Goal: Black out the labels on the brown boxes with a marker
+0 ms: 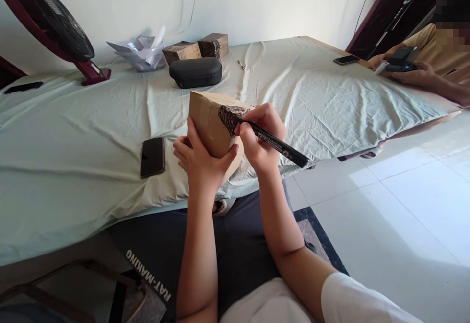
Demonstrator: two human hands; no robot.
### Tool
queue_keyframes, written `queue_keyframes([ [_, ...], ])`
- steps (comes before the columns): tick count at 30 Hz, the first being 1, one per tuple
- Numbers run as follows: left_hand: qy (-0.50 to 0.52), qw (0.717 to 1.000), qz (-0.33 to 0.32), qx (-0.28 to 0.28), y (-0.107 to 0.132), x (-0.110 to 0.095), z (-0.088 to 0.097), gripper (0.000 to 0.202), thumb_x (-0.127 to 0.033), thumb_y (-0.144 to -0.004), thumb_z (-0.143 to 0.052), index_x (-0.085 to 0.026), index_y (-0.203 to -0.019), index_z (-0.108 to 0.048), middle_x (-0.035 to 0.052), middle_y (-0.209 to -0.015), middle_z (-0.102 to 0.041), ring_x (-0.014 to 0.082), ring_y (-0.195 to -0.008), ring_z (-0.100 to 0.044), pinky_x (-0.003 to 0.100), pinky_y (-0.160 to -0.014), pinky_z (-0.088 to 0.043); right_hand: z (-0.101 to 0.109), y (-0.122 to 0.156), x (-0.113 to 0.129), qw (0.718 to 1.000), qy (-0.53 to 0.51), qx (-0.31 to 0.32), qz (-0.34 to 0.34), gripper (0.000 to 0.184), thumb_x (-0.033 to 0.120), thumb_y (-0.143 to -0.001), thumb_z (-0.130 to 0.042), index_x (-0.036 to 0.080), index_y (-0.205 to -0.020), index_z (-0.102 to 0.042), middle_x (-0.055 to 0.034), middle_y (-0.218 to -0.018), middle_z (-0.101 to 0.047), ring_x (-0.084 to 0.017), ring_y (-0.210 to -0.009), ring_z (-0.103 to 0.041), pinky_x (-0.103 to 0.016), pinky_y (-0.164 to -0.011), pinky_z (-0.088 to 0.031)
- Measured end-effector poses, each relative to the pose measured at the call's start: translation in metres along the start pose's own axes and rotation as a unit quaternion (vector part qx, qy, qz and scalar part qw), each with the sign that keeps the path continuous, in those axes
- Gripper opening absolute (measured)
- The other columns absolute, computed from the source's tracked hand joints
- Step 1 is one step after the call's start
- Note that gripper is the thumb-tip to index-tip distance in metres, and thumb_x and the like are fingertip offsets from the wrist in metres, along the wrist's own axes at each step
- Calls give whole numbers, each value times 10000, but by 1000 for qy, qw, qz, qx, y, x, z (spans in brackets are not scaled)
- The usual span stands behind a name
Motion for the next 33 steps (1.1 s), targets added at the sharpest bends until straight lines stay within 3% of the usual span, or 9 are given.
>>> queue_keyframes([
  [4, 3, 1000, 1, -8, 3, -7, 4, 1375, -617, -700, -940, -234, -1807, -219, 214, -1514, -388, 498, -1463, -446, 743, -1260, -385, 0, 1, -4, 1000, -12, 1, 4, 129, 186, -872, -666, 288, -869, -587, 35, -732, -576, -175, -679, -594, -375, -674, -530],
  [10, 0, 1000, 2, -6, 2, -5, 3, 1398, -615, -670, -967, -240, -1801, -234, 215, -1517, -412, 502, -1477, -438, 746, -1258, -405, -3, 3, -16, 998, -20, 18, -50, 106, 312, -922, -757, 289, -977, -670, 28, -750, -559, -188, -745, -595, -372, -735, -587],
  [16, 2, 1000, -11, -19, 1, 0, 1, 1391, -628, -669, -963, -263, -1799, -237, 208, -1508, -431, 498, -1463, -456, 757, -1249, -417, -4, 4, -15, 1000, 1, 11, -10, 80, 298, -961, -749, 285, -978, -671, 20, -781, -567, -186, -740, -605, -365, -734, -612],
  [21, 14, 1000, -16, -21, 1, 2, 2, 1339, -551, -715, -949, -237, -1800, -230, 205, -1489, -419, 496, -1491, -437, 732, -1275, -394, -5, 6, -27, 998, -37, 13, -39, 83, 280, -964, -749, 274, -969, -667, 15, -828, -606, -183, -777, -646, -362, -764, -639],
  [27, 34, 999, -3, -28, -7, 14, 5, 1348, -526, -689, -963, -271, -1796, -238, 185, -1460, -421, 486, -1508, -421, 714, -1269, -427, -6, 2, -38, 997, -39, 17, -70, 168, 327, -966, -720, 279, -894, -576, 26, -780, -593, -177, -757, -682, -345, -701, -628],
  [33, 74, 997, 0, -35, -15, 32, 5, 1361, -446, -654, -993, -261, -1777, -248, 184, -1483, -405, 446, -1586, -366, 637, -1329, -403, -8, -1, -41, 991, -105, 27, -84, 263, 466, -1001, -691, 276, -906, -538, 40, -740, -622, -151, -679, -691, -332, -644, -611],
])
Point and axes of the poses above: each hand's wrist, its own y-axis away from the middle knuckle, its own z-axis out of the back of the hand, x = y × z, the point moved 5 cm from there along -y, towards the middle knuckle
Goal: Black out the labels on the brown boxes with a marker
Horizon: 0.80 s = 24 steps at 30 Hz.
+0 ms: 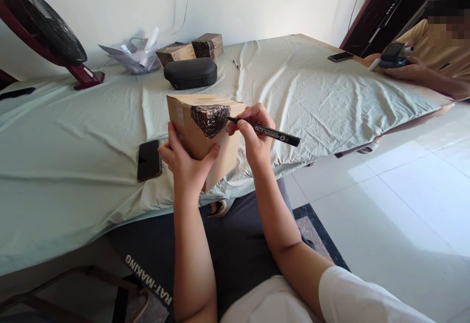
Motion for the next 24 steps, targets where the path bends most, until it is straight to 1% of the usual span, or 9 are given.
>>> queue_keyframes([
  [2, 29, 1000, -5, -1, -3, 7, 0, 1374, -442, -641, -1003, -275, -1777, -249, 178, -1497, -392, 431, -1585, -382, 613, -1344, -393, -1, 0, 1, 1000, -23, 12, 12, 281, 500, -996, -713, 268, -928, -569, 50, -732, -633, -141, -668, -695, -314, -634, -598],
  [6, 86, 996, -9, 12, -7, 19, 2, 1368, -445, -641, -1012, -297, -1778, -267, 172, -1502, -369, 421, -1566, -424, 608, -1348, -389, -5, 3, 3, 997, -55, 48, 27, 245, 484, -1007, -758, 258, -993, -664, 41, -787, -679, -133, -676, -703, -308, -666, -611],
  [8, 102, 995, -7, 20, -8, 23, 3, 1363, -446, -644, -1011, -298, -1778, -270, 174, -1501, -366, 426, -1569, -425, 619, -1340, -398, -9, 5, 1, 997, -41, 63, 12, 274, 522, -1004, -774, 258, -1021, -702, 17, -825, -702, -150, -703, -708, -326, -700, -634],
  [11, 114, 993, -3, 27, -9, 26, 7, 1361, -443, -637, -1017, -302, -1775, -283, 172, -1500, -370, 428, -1564, -442, 617, -1327, -417, -15, 8, -4, 996, -6, 80, -26, 373, 623, -987, -762, 256, -1051, -735, -31, -880, -743, -189, -791, -741, -347, -770, -669],
  [15, 131, 991, -12, 26, -11, 28, 10, 1331, -447, -639, -1021, -309, -1758, -314, 163, -1486, -390, 418, -1525, -494, 602, -1306, -450, -20, 9, -5, 995, -5, 97, -37, 383, 627, -976, -763, 252, -1056, -751, -56, -964, -795, -203, -841, -765, -366, -817, -694],
  [20, 145, 989, -13, 37, -13, 31, 12, 1321, -454, -638, -1023, -327, -1751, -325, 155, -1491, -395, 405, -1508, -510, 611, -1318, -443, -19, 7, -6, 996, -31, 84, -30, 333, 557, -973, -786, 233, -1029, -735, -61, -993, -811, -204, -839, -761, -381, -830, -687],
  [24, 157, 987, -9, 37, -15, 35, 14, 1288, -473, -659, -1019, -338, -1743, -338, 159, -1502, -402, 405, -1494, -522, 626, -1330, -428, -13, 6, -7, 999, 10, 17, -26, 301, 548, -1013, -735, 257, -1086, -729, -37, -919, -781, -189, -757, -720, -361, -736, -649],
])
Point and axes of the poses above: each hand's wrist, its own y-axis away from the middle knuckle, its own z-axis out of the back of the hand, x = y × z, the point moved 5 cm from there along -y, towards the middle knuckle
